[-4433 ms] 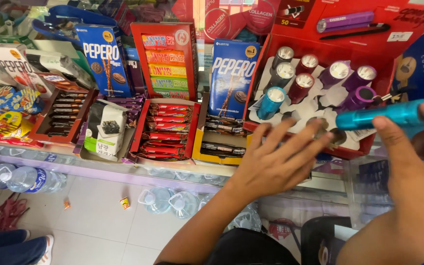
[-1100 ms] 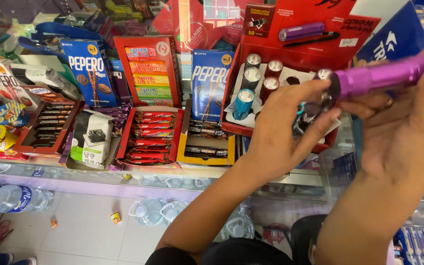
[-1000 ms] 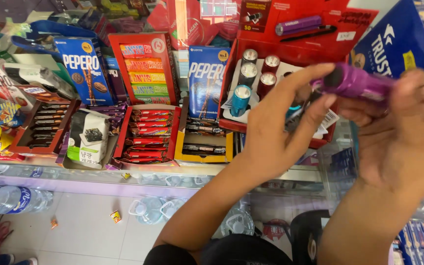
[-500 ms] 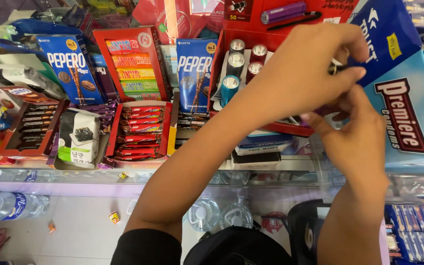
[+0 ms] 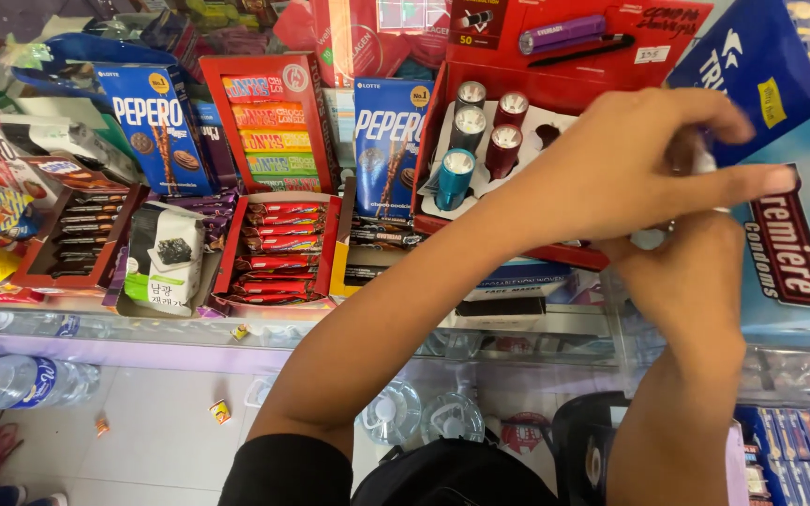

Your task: Organizing small flashlights and torches in a display box on a retail shelf.

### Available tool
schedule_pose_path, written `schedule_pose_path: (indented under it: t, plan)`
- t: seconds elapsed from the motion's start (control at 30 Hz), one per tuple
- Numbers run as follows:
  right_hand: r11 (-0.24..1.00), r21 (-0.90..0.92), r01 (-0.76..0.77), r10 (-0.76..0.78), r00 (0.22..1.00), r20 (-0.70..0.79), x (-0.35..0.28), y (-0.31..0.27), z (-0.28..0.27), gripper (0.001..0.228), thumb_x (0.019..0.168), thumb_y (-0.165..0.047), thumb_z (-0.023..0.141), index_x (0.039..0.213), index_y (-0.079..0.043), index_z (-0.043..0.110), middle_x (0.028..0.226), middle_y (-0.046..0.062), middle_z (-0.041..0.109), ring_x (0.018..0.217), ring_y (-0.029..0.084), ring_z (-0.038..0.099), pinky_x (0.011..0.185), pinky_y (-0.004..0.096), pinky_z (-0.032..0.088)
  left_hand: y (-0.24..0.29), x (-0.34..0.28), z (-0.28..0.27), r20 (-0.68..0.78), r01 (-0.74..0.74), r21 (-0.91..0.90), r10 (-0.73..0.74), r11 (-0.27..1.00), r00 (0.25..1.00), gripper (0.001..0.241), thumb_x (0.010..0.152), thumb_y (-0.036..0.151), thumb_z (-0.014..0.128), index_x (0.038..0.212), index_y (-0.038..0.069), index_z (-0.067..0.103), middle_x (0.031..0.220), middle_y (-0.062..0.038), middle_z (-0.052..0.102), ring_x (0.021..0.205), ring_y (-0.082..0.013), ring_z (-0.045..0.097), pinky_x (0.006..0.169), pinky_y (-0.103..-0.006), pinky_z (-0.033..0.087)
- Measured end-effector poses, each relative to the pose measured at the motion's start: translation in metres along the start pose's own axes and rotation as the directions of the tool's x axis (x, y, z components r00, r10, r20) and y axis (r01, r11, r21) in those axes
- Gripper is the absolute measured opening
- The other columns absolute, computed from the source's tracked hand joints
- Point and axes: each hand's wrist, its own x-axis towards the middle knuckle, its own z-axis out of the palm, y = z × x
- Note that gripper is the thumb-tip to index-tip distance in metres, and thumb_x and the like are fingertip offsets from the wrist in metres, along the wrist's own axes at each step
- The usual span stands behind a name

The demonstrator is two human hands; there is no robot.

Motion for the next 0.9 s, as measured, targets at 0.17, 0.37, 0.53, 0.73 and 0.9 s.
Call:
schedule_pose_path:
  t: [0.17,0.37,0.53,0.73,0.9]
  plan:
    - [0.976,0.214,0.032,-0.019,0.998,-0.062,0.005,-0.012,-0.006,0.055,0.077,-0.011,0.085,0.126,0.003,0.064,0.11,0.015,0.074,0.099,0.026,0.073,0.082,0.037,0.056,0.048,-0.01,-0.032,0.071,0.019,-0.339,0.005,0.941,0.997,0.05,0.104,0.046,0.062,0.139,0.011,0.058,0.093,-0.003,0.079,0.088,-0.013,0.077,0.08,-0.0314,0.059]
    - [0.962,0.259,-0.083,0.089,0.996,-0.01,0.005,-0.015,-0.005,0.048,0.071,-0.009,0.086,0.114,-0.004,0.066,0.105,0.007,0.076,0.097,0.014,0.075,0.082,0.031,0.058,0.027,-0.055,-0.039,0.01,-0.199,0.535,0.23,0.821,0.973,0.025,0.095,0.027,0.073,0.11,0.01,0.065,0.099,-0.008,0.067,0.098,-0.0286,0.062,0.088,-0.0426,0.046]
    - [0.941,0.276,-0.197,0.216,0.976,-0.037,0.006,-0.009,0.0,0.042,0.069,-0.01,0.088,0.105,-0.006,0.066,0.095,0.005,0.075,0.086,0.012,0.072,0.075,0.029,0.056,-0.001,-0.074,-0.024,-0.011,-0.177,0.506,0.212,0.844,0.977,0.036,0.098,0.029,0.071,0.123,0.005,0.064,0.113,-0.009,0.062,0.109,-0.0284,0.059,0.1,-0.0449,0.044]
    - [0.986,0.086,-0.14,0.145,0.988,-0.06,0.006,-0.016,-0.004,0.043,0.068,-0.012,0.091,0.104,-0.005,0.069,0.094,0.009,0.075,0.078,0.021,0.069,0.07,0.034,0.053,-0.011,-0.071,-0.025,0.111,-0.217,0.612,0.189,0.76,0.976,0.024,0.081,0.016,0.072,0.103,0.008,0.067,0.107,-0.007,0.059,0.106,-0.0291,0.057,0.097,-0.0445,0.045]
    - [0.999,0.033,-0.015,0.014,0.999,0.034,0.014,-0.021,-0.015,0.04,0.069,-0.005,0.08,0.107,-0.003,0.067,0.096,0.016,0.075,0.085,0.031,0.073,0.074,0.039,0.054,-0.012,-0.066,-0.024,0.156,-0.236,0.571,0.179,0.786,0.971,0.02,0.081,0.019,0.073,0.089,0.001,0.068,0.107,-0.013,0.058,0.108,-0.0305,0.057,0.093,-0.0432,0.047]
